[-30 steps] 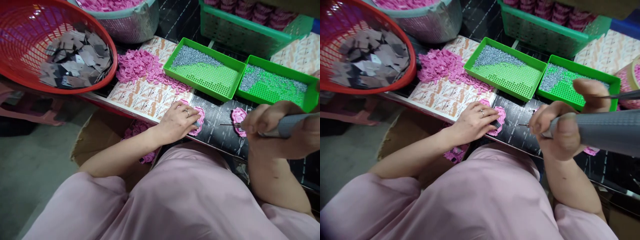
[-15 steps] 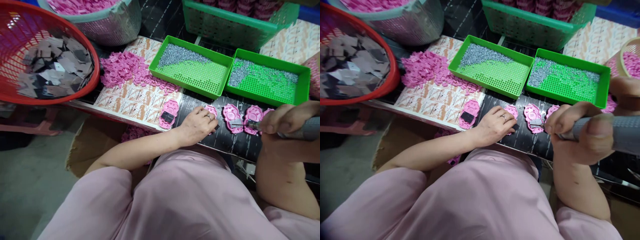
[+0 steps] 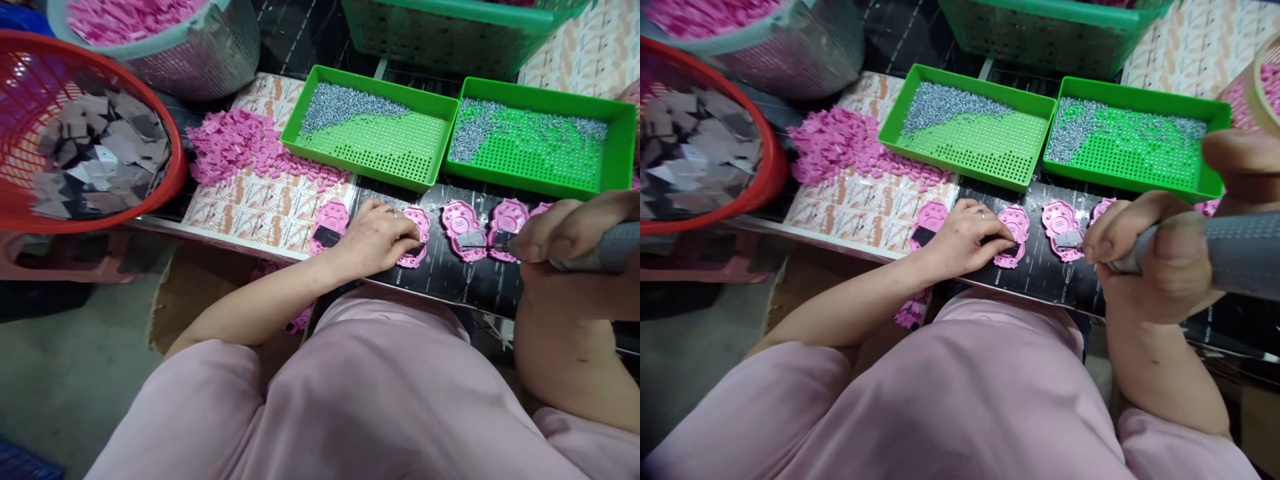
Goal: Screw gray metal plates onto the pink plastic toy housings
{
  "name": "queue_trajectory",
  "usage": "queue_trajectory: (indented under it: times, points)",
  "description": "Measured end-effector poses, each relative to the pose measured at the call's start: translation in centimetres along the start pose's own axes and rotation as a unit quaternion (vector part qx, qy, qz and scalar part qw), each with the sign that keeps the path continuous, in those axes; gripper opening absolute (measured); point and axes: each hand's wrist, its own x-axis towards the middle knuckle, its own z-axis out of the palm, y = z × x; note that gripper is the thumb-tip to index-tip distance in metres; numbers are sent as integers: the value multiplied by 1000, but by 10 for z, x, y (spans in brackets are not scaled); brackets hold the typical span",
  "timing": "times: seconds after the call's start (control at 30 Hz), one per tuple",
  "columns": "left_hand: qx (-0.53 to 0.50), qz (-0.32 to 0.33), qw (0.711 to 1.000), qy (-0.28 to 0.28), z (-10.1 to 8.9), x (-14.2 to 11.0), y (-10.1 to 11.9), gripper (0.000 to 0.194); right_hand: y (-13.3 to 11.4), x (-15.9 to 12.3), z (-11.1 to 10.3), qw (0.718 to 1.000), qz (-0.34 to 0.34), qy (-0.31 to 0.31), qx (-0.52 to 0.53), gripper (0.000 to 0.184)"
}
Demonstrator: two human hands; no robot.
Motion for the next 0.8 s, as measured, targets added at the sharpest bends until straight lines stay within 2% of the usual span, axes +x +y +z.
queue_trajectory:
  times: [0.03, 0.13, 0.27, 0.4, 0.47, 0.67, 0.8]
  points:
    - [19, 7, 1000, 5, 3, 1, 1, 12, -1, 0, 1, 1000, 6, 9, -5, 14]
    - [76, 26, 996, 30, 7, 1, 2, 18, -2, 0, 4, 1000, 10, 9, -12, 22]
    - [97, 61, 992, 56, 5, -7, 0, 20, 1, 4, 4, 998, -13, -46, -30, 24]
    - [128, 100, 986, 48, 5, -15, -2, 27, 5, 6, 3, 996, -36, -73, -20, 27]
    - [144, 106, 983, 37, 7, -15, -1, 28, 5, 6, 9, 996, -26, -82, -12, 25]
    - [157, 95, 983, 30, 10, -11, 4, 25, 2, 6, 46, 999, 34, 31, -22, 19]
    - [135, 85, 986, 45, 12, -13, 6, 23, 7, 7, 59, 998, 20, 21, -47, 31]
